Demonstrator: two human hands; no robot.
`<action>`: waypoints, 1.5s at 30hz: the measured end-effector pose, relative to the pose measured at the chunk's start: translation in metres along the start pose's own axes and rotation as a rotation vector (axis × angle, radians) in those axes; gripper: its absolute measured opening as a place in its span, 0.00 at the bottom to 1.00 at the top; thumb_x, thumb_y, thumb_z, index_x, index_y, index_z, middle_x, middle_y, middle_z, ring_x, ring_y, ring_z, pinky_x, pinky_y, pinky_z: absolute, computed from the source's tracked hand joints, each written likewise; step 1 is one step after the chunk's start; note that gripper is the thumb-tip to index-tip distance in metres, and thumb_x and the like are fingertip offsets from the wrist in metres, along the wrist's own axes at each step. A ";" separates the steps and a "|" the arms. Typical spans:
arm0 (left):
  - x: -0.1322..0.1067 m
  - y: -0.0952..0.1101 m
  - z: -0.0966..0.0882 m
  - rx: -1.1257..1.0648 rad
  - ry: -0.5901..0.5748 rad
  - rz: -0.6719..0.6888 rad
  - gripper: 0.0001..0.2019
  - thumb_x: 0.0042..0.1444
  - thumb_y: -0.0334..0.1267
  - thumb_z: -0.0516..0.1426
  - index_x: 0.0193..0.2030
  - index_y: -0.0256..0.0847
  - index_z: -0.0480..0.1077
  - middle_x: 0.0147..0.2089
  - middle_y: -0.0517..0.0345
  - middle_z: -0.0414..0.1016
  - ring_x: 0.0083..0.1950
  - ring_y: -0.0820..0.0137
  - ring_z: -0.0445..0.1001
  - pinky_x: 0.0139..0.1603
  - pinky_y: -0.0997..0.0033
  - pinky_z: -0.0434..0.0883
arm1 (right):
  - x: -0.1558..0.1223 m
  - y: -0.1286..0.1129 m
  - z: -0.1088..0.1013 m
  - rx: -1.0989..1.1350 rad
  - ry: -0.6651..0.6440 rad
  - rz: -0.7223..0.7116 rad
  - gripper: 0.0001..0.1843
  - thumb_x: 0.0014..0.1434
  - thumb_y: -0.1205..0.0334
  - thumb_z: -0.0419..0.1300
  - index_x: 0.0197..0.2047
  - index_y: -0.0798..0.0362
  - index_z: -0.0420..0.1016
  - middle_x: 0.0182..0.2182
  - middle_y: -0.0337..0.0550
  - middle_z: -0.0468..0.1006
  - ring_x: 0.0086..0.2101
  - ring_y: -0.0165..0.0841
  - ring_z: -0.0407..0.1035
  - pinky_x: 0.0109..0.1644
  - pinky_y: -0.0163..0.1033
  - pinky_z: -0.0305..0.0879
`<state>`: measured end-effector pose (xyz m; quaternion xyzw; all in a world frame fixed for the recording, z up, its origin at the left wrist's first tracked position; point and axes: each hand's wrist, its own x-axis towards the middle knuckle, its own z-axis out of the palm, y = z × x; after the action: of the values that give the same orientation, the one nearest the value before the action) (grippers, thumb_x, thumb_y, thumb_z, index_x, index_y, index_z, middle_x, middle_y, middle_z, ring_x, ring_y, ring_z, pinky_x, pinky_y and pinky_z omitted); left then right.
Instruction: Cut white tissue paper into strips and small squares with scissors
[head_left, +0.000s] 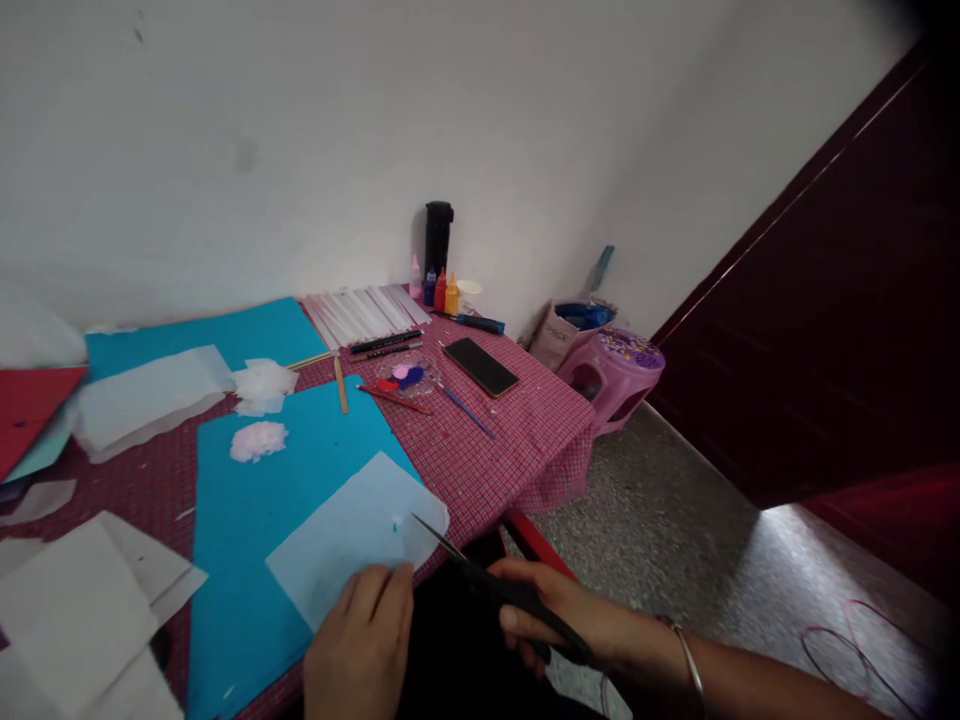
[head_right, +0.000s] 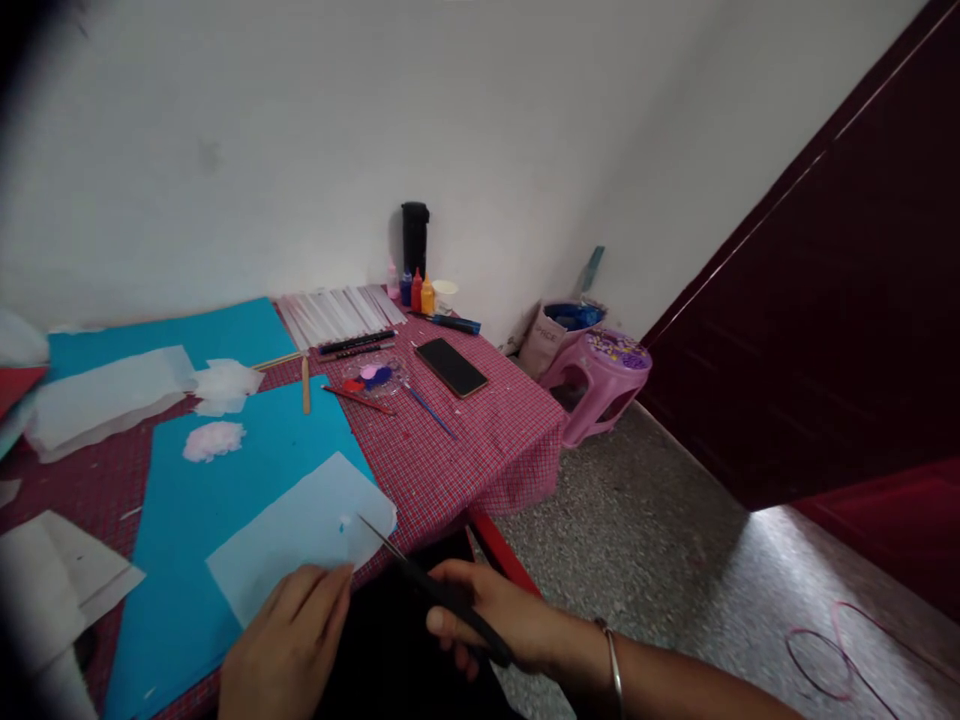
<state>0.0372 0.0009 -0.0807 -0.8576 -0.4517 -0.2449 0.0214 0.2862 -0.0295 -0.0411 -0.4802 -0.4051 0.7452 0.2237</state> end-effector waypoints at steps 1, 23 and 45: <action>-0.001 -0.001 0.001 0.005 0.002 0.015 0.11 0.63 0.30 0.49 0.48 0.40 0.70 0.37 0.52 0.75 0.38 0.64 0.74 0.41 0.64 0.71 | 0.001 0.001 0.000 0.003 -0.003 0.000 0.35 0.49 0.40 0.66 0.50 0.56 0.65 0.28 0.35 0.69 0.22 0.22 0.64 0.24 0.28 0.63; 0.008 0.010 -0.002 -0.061 0.161 0.038 0.09 0.65 0.29 0.50 0.44 0.33 0.71 0.36 0.54 0.74 0.37 0.67 0.71 0.40 0.67 0.67 | 0.002 -0.002 0.001 0.034 -0.011 0.012 0.38 0.49 0.37 0.65 0.51 0.59 0.66 0.27 0.36 0.69 0.21 0.21 0.63 0.23 0.28 0.61; 0.005 0.018 -0.008 -0.065 0.188 0.066 0.12 0.66 0.31 0.48 0.41 0.35 0.73 0.32 0.54 0.75 0.34 0.68 0.72 0.38 0.69 0.66 | 0.004 -0.009 0.002 0.127 -0.096 0.009 0.33 0.52 0.37 0.63 0.47 0.58 0.67 0.28 0.36 0.68 0.22 0.21 0.63 0.23 0.28 0.58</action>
<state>0.0502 -0.0081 -0.0683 -0.8455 -0.4111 -0.3378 0.0440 0.2822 -0.0219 -0.0352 -0.4306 -0.3652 0.7924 0.2308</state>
